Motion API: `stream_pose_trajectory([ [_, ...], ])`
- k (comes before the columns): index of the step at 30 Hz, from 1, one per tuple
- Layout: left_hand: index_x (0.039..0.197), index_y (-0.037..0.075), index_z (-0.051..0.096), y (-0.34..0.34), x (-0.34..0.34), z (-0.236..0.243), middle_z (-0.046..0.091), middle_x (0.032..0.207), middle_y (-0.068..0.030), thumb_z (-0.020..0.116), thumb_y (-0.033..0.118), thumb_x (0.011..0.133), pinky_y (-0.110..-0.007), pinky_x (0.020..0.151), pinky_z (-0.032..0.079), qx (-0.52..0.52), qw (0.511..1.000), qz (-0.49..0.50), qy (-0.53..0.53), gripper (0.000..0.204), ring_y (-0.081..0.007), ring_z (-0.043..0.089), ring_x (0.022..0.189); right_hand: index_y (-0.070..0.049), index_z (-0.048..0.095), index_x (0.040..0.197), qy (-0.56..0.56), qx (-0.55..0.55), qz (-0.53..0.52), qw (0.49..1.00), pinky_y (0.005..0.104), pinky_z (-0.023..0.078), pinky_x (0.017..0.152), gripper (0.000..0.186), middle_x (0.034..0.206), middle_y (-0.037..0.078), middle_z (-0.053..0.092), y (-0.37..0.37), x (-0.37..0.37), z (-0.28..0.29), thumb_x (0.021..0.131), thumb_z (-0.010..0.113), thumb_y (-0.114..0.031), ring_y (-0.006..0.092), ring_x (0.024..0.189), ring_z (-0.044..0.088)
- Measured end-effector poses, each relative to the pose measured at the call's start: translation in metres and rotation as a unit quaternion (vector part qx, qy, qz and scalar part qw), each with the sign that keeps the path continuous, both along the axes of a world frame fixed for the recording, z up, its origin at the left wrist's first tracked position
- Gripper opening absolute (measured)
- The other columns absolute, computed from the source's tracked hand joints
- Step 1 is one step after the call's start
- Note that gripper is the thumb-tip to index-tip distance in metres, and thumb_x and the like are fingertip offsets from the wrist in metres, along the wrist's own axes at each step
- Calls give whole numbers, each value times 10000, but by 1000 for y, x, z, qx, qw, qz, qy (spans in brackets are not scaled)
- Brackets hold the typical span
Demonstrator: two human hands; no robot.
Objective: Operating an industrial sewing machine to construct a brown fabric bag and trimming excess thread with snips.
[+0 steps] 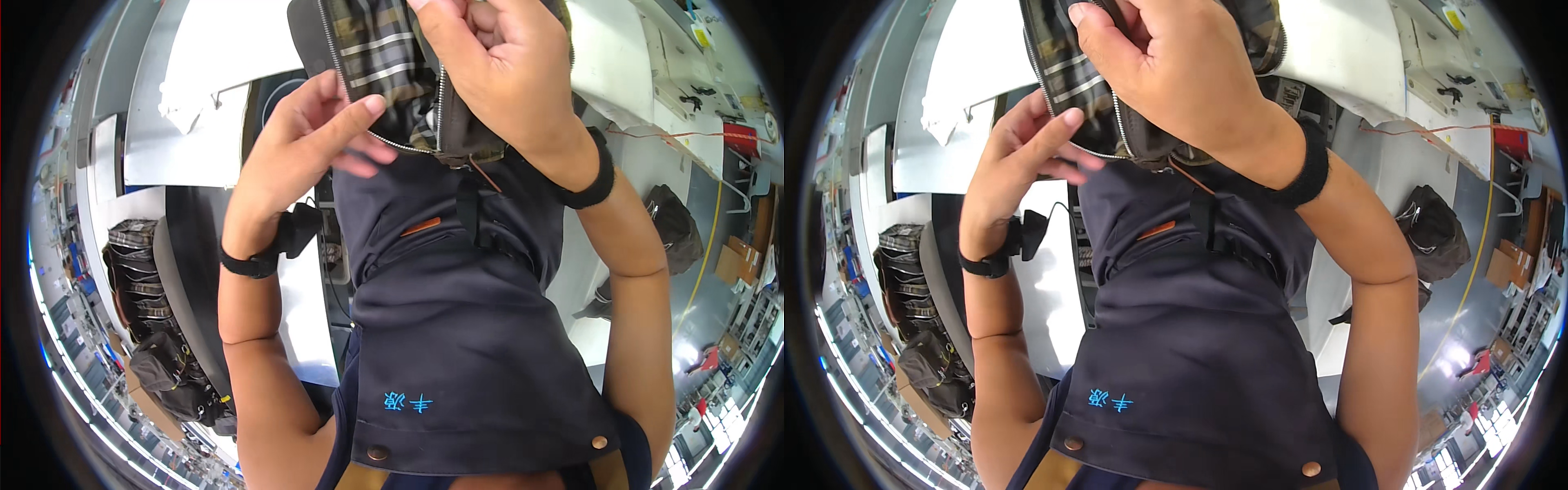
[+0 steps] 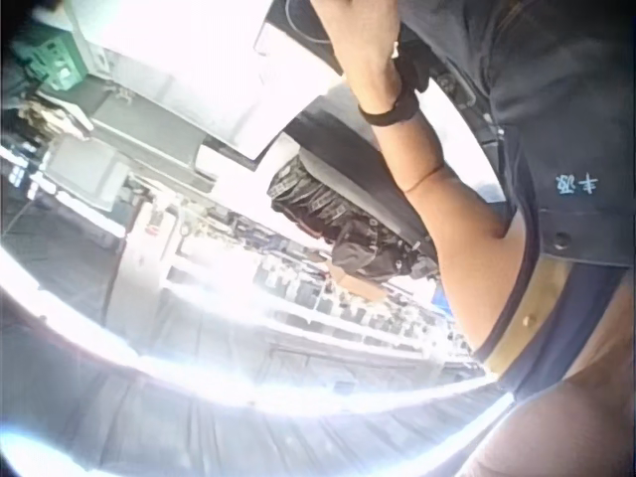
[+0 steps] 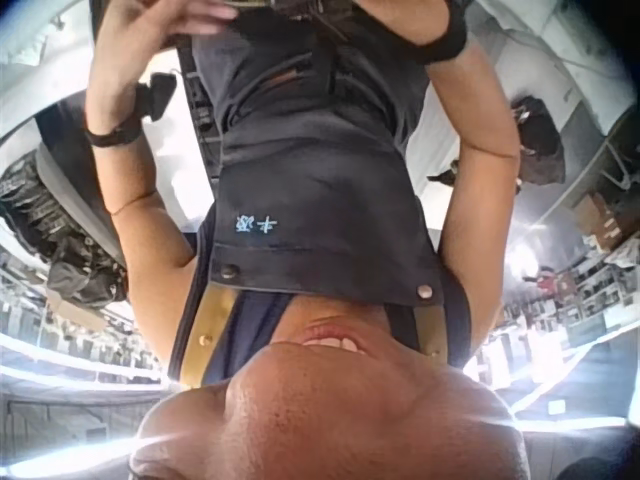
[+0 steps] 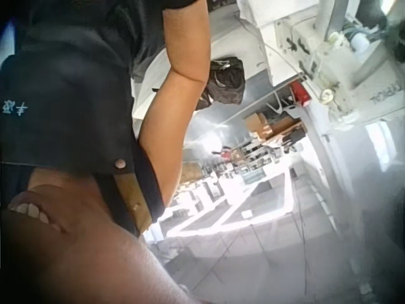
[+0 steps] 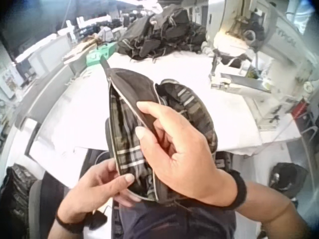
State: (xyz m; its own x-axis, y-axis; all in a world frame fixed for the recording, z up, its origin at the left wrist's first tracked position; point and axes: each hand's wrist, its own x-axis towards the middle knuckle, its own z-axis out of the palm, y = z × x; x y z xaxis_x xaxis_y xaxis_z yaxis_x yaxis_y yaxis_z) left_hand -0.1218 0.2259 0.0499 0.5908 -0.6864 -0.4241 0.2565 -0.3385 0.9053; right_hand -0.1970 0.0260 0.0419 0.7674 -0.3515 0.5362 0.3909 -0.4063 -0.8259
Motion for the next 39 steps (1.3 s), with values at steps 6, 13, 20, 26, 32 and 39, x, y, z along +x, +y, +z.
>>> stream_pose_trajectory([
  [6,1390,-8,549,-3,-5,-38,713,1167,-48,637,52,1014,-305,840,643,-165,982,-2,91,390,-118,692,1012,53,588,1332,9,-11,8,1000,193,331,511,344,830,-16,577,4,-6,-8,993,628,11,-13,603,422],
  [13,1199,12,602,-5,-8,-39,640,937,20,637,30,1007,-336,884,644,-215,968,20,128,196,-80,659,905,57,565,1354,4,118,36,992,147,369,585,341,940,-11,642,-3,-3,-3,1019,593,4,-23,695,509],
  [20,1072,24,585,-4,-12,-31,655,917,-3,655,63,1004,-336,858,629,-193,974,3,120,105,-113,691,895,30,707,1176,43,55,-24,997,205,425,602,243,793,-10,657,-26,-7,1,1013,644,-138,23,676,535],
  [26,1232,2,610,-12,15,12,717,1044,-94,630,102,1034,-283,789,577,-183,982,-24,-47,222,-174,718,912,42,704,1242,90,264,16,960,200,505,715,295,944,24,733,-62,8,14,1029,606,-137,40,804,626],
  [32,1223,-28,651,-49,71,41,698,1131,-70,705,246,995,-258,751,543,-124,940,87,-304,360,-114,664,941,70,704,1172,161,395,83,900,241,553,789,276,1029,84,752,-104,5,16,1017,602,-136,106,866,700],
  [39,1433,-21,497,-111,104,42,547,1367,-239,843,322,847,-392,921,548,-115,838,16,-534,762,-307,596,1211,77,678,1227,138,394,115,901,247,565,825,303,1079,91,745,-99,-3,14,1028,610,-142,112,910,706],
])
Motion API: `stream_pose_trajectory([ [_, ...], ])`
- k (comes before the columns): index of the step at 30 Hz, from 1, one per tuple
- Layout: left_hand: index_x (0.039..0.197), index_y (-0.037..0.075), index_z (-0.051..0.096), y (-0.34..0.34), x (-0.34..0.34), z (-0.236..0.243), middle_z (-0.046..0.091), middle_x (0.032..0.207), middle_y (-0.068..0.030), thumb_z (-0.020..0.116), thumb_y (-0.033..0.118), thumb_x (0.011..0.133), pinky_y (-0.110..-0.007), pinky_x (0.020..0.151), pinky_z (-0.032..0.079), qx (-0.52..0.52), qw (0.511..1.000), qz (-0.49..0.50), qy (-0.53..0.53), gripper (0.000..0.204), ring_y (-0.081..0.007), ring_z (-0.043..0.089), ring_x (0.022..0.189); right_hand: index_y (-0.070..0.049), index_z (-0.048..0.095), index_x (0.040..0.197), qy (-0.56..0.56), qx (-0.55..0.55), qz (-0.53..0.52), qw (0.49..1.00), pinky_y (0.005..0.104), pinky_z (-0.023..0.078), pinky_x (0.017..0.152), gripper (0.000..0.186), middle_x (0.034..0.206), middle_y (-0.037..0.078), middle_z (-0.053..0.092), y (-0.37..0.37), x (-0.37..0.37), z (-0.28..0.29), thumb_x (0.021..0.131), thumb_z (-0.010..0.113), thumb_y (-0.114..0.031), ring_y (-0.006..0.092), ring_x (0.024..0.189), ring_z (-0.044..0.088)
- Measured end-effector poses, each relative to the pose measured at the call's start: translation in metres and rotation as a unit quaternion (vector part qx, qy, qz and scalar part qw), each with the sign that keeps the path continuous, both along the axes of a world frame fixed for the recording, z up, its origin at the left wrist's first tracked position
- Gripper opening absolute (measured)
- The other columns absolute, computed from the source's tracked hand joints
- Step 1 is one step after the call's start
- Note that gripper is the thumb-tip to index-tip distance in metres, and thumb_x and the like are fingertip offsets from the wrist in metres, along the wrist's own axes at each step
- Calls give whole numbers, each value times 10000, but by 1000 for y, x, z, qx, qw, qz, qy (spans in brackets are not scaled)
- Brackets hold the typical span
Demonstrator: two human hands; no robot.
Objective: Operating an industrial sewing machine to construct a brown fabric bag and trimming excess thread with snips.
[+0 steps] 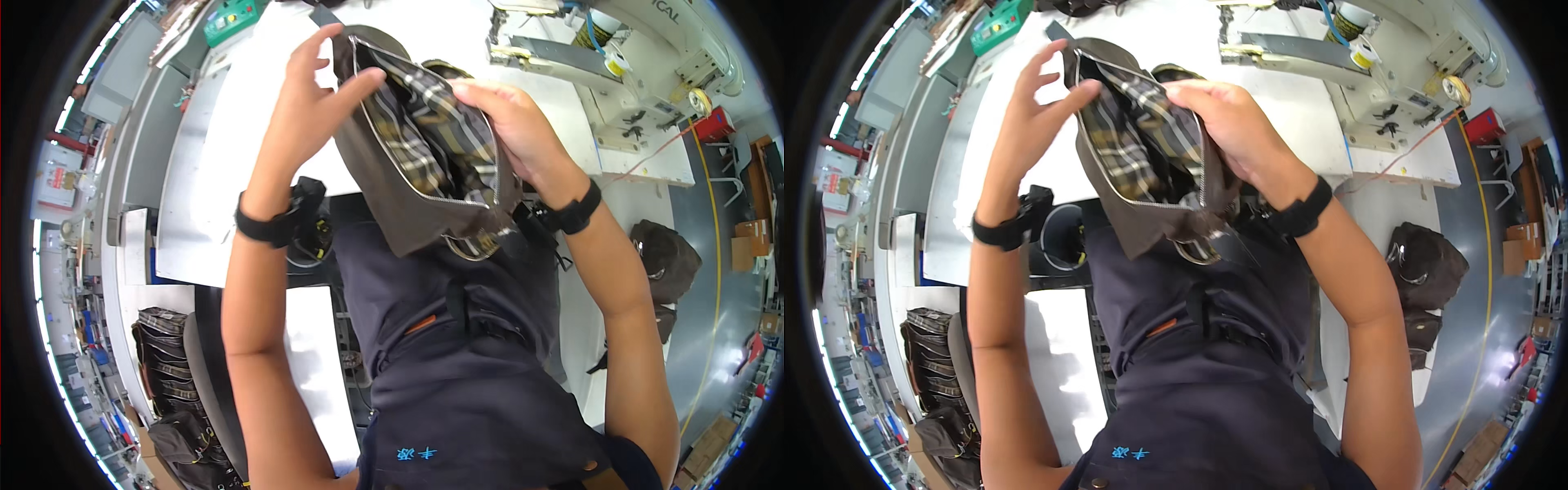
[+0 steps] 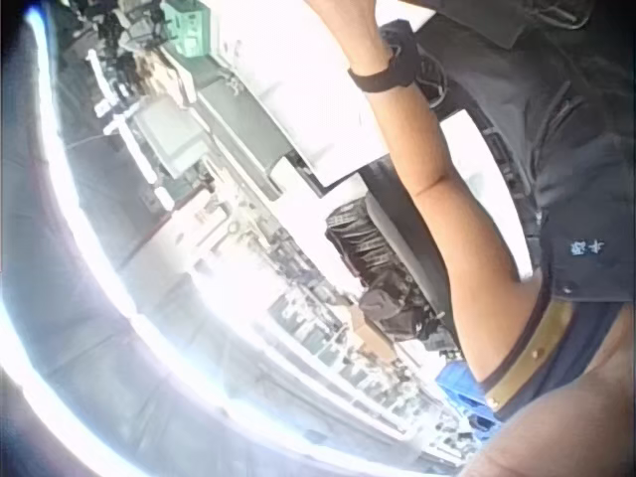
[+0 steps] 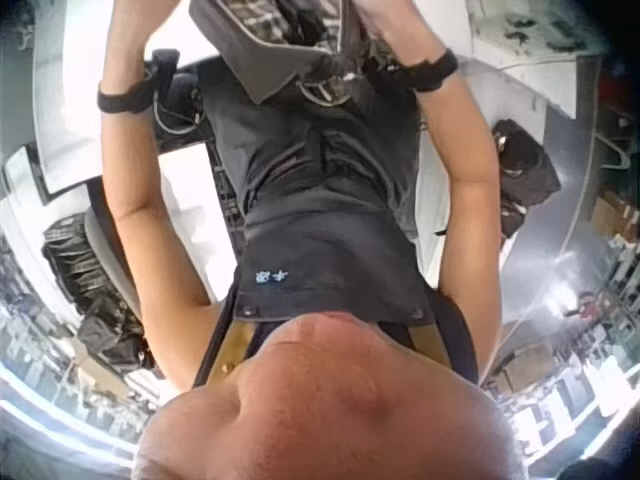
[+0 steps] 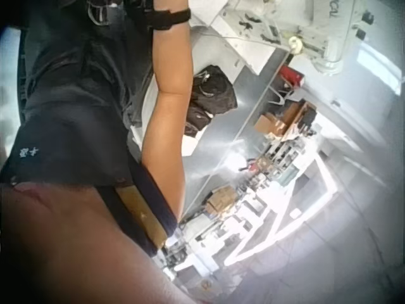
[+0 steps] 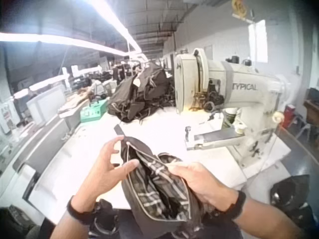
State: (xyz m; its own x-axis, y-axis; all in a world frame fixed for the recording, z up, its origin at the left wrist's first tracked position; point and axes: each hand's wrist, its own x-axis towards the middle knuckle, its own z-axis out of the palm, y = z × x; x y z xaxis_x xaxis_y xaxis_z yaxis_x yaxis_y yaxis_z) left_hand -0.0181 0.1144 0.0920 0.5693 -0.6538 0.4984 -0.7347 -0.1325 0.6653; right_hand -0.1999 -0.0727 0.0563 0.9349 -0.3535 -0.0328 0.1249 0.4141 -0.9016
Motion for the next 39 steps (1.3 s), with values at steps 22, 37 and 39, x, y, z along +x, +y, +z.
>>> stream_pose_trajectory([
  [22,1098,-10,496,-45,-31,-16,629,946,-205,628,-5,793,-491,739,528,-24,972,140,-186,333,-407,638,895,-69,517,1377,-45,-782,-136,607,503,520,821,568,1062,200,641,15,62,44,826,650,-29,432,966,634],
  [37,931,16,731,-21,-14,-19,726,866,-189,692,56,774,-474,774,549,30,996,-13,-78,167,-407,686,869,26,669,1034,-30,-493,38,869,250,468,738,139,936,23,674,-3,55,31,947,633,-77,73,836,582],
  [39,936,14,740,-25,-13,-23,733,873,-188,704,59,768,-465,781,555,2,997,-10,-76,177,-396,696,868,29,672,1023,-42,-464,24,884,243,467,758,138,927,20,676,-4,56,23,969,637,-93,73,834,585],
])
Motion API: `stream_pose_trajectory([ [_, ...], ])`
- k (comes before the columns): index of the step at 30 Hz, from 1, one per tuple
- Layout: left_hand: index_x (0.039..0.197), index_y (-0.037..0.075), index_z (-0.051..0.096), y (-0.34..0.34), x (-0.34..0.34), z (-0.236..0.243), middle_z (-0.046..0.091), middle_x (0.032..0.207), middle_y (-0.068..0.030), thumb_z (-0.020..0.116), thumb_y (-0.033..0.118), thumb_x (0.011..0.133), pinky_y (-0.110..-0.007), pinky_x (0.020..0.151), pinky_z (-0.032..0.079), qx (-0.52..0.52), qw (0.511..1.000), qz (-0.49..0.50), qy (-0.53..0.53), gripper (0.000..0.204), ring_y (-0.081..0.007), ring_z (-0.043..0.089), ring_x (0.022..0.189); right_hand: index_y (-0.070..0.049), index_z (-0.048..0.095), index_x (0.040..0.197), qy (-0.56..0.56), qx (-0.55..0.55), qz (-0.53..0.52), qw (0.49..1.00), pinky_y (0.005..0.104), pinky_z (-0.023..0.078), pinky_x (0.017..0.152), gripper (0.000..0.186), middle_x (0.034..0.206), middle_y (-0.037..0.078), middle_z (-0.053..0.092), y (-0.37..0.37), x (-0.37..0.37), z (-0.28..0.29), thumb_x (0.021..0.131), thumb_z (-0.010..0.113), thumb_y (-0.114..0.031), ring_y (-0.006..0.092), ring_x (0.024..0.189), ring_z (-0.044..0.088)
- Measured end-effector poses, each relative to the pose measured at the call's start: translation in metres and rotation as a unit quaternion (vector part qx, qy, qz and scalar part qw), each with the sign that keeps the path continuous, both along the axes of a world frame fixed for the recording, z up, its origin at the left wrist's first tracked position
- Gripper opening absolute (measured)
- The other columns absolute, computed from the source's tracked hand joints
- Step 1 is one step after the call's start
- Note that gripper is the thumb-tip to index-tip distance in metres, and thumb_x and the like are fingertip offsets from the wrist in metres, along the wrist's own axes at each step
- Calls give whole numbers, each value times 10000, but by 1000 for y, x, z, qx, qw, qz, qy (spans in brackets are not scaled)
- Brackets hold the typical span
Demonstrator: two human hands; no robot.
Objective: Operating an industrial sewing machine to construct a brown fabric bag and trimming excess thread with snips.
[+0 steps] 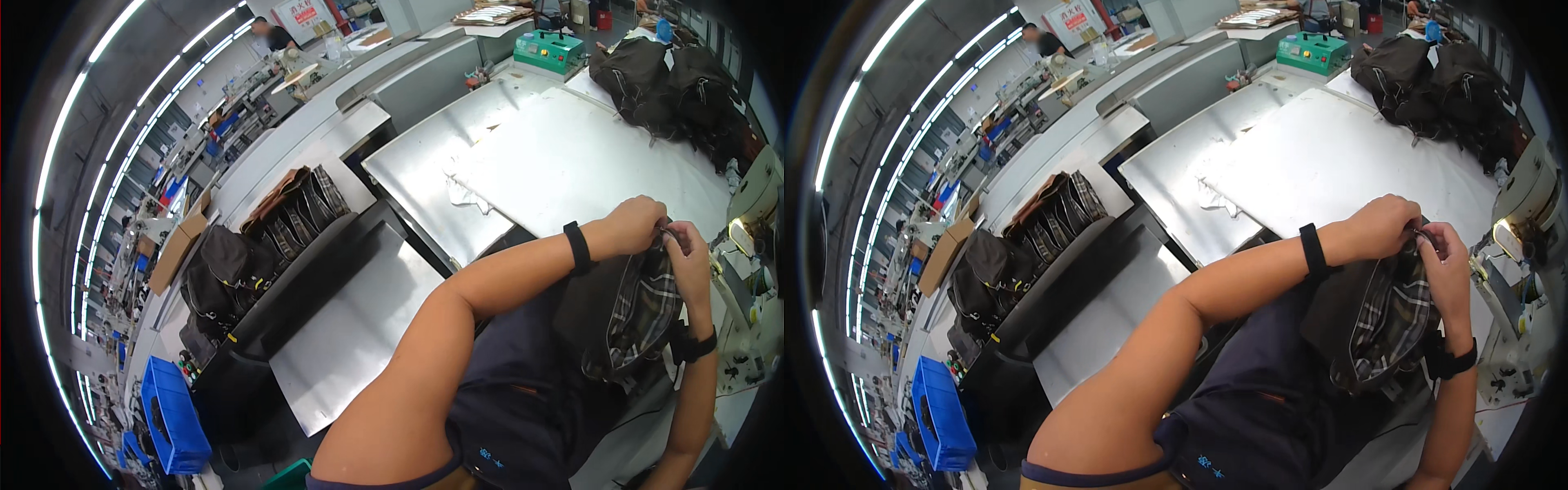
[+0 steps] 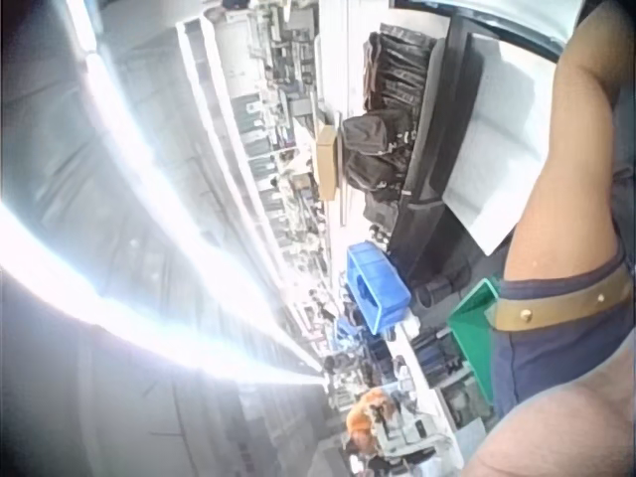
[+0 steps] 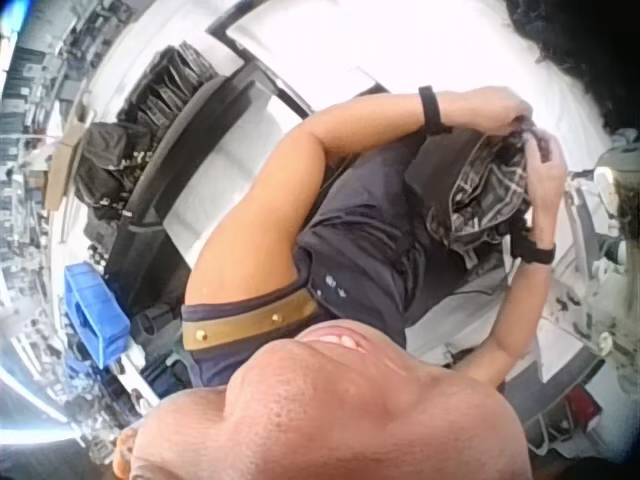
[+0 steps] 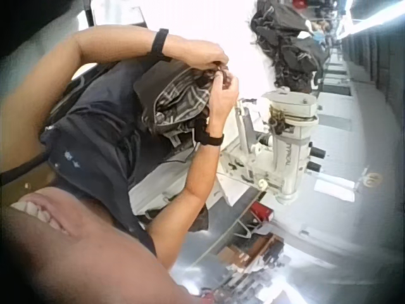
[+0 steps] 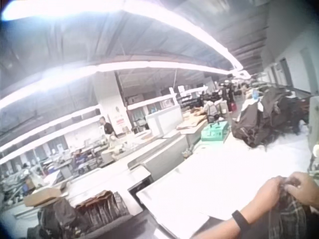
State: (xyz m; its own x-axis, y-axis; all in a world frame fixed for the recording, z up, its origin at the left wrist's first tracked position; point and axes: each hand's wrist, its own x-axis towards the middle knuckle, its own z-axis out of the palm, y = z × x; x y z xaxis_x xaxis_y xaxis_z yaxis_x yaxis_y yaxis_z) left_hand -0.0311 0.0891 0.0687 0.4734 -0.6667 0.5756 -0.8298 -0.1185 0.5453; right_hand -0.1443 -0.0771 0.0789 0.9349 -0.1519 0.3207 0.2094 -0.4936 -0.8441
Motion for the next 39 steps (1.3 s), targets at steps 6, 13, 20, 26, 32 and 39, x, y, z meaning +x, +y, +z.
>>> stream_pose_trajectory([
  [6,923,37,791,-11,18,-1,757,891,-186,716,94,756,-424,778,579,59,993,-78,68,191,-362,730,852,53,697,1116,40,10,-19,999,236,476,836,232,985,17,708,-21,-4,-11,993,671,-143,77,903,608],
  [13,925,25,779,-5,23,9,731,866,-222,674,146,737,-421,711,564,155,985,-79,-23,247,-364,716,782,-5,695,956,17,-39,-34,999,245,445,694,202,819,-15,655,-13,0,-12,992,686,-203,61,770,554],
  [20,1098,-15,689,7,51,31,704,981,-20,655,5,881,-238,816,518,245,914,-231,225,220,-74,643,901,-33,778,1082,131,-86,-11,988,284,506,671,273,898,77,770,-30,2,6,886,728,-217,105,757,652],
  [26,1111,6,704,-11,61,45,708,996,7,677,32,890,-224,860,500,298,900,-203,246,225,-64,640,903,-39,796,1056,138,-45,13,989,300,526,748,287,899,73,783,-39,11,11,880,721,-254,141,786,677],
  [32,1111,13,735,-17,71,46,731,970,0,713,85,902,-222,842,514,314,888,-215,257,222,-70,652,882,-14,786,1093,152,-8,47,987,294,526,779,291,924,87,778,-48,12,8,877,676,-175,154,817,673],
  [39,1087,9,765,-22,73,45,748,919,-12,720,81,898,-234,747,525,327,883,-183,283,207,-79,648,811,-28,802,997,107,-76,-6,991,296,524,662,217,793,56,757,-45,22,5,844,700,-144,119,685,649],
])
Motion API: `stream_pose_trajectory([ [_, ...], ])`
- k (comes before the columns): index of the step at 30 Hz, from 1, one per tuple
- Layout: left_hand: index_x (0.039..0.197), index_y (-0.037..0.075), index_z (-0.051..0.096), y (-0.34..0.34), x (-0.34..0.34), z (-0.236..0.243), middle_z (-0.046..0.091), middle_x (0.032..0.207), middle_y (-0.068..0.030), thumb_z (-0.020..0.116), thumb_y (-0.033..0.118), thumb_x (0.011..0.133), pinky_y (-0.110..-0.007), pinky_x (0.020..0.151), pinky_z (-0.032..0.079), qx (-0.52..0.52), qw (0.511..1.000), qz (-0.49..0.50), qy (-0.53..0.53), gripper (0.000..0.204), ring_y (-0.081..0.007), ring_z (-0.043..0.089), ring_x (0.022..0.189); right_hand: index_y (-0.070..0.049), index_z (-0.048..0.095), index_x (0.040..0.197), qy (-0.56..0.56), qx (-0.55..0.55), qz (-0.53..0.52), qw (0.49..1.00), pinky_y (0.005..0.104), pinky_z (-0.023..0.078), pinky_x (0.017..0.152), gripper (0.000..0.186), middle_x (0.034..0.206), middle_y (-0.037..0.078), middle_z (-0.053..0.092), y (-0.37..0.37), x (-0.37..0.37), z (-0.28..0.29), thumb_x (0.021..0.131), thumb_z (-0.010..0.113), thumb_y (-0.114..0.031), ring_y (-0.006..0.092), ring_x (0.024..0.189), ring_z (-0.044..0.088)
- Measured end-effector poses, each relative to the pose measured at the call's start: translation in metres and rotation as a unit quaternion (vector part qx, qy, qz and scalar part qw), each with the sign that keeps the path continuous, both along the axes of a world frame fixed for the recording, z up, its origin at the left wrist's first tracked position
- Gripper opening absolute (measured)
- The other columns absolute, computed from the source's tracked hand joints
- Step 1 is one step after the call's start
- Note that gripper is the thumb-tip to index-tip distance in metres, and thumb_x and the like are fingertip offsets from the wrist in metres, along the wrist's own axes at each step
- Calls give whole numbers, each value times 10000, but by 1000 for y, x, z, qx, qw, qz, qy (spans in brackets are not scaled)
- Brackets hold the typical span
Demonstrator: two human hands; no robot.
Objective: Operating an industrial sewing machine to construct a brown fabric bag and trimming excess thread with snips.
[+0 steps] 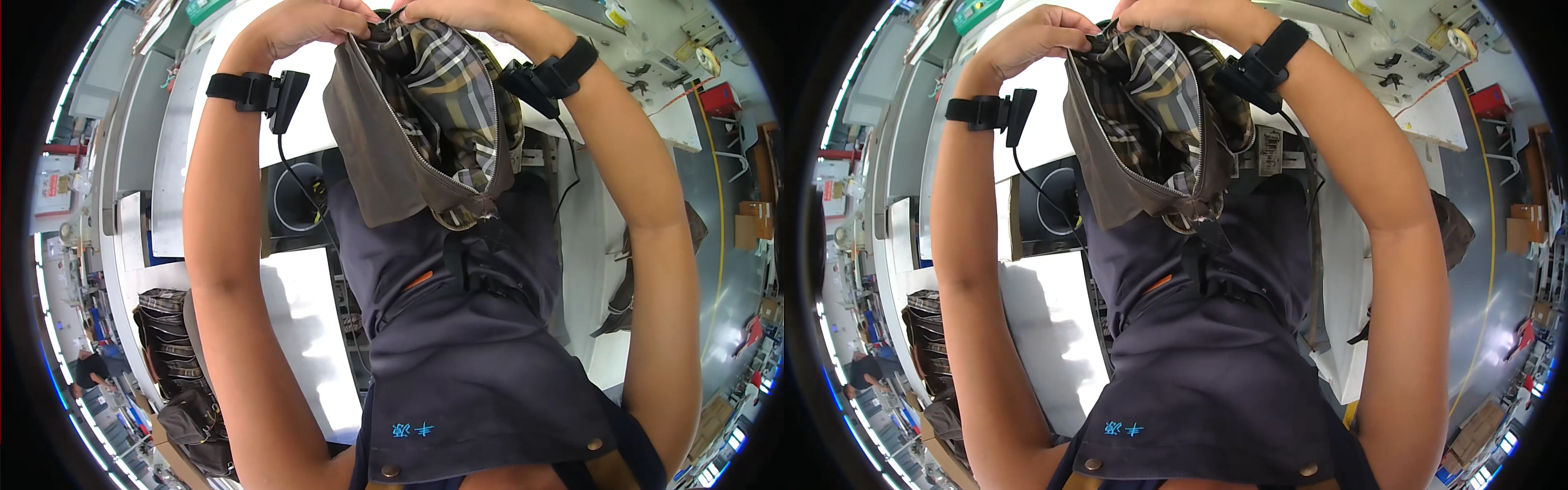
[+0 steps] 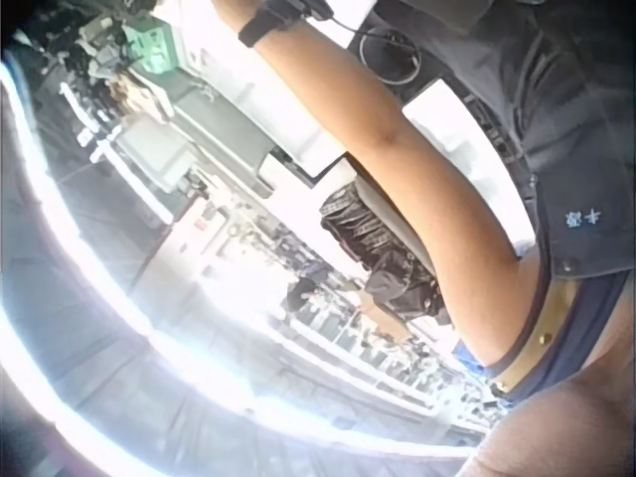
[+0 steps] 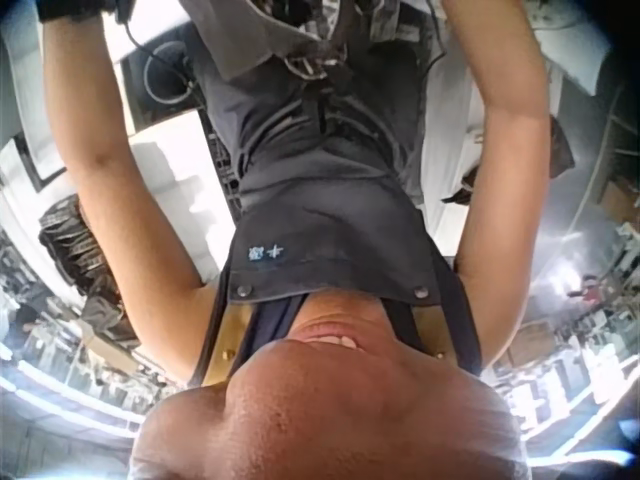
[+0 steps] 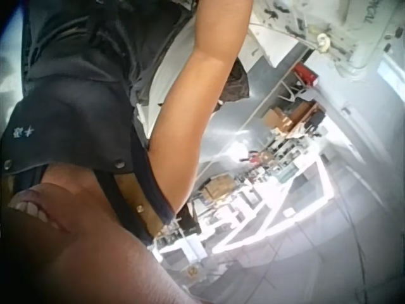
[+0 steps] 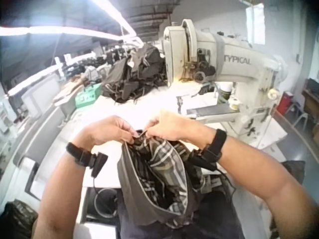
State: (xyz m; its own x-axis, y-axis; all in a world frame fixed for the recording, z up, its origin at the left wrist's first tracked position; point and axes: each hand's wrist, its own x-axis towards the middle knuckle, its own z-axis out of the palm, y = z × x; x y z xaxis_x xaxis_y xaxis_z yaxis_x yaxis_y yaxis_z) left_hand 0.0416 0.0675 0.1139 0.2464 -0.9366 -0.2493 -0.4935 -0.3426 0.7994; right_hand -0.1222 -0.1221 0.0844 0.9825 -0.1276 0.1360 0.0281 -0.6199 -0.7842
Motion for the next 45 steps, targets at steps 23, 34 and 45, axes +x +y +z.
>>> stream_pose_trajectory([
  [23,1218,39,708,8,-24,4,690,1028,66,654,121,926,-209,824,443,-18,996,-64,-63,308,-27,584,898,-1,761,1036,26,84,-8,996,288,519,717,243,846,47,730,9,-16,10,890,592,-100,125,765,646],
  [34,1088,49,731,19,-49,-4,672,878,41,696,238,980,-264,786,451,-96,991,-61,-69,221,-64,563,833,39,578,1322,29,194,152,969,254,504,709,463,912,48,712,22,-45,19,880,687,-47,97,802,634],
  [45,1014,24,674,24,-56,-8,636,833,23,729,235,941,-266,727,445,-55,996,-60,22,230,-84,546,781,24,692,1082,-12,13,36,999,310,548,709,264,876,86,735,21,-45,3,832,632,-32,147,768,667],
])
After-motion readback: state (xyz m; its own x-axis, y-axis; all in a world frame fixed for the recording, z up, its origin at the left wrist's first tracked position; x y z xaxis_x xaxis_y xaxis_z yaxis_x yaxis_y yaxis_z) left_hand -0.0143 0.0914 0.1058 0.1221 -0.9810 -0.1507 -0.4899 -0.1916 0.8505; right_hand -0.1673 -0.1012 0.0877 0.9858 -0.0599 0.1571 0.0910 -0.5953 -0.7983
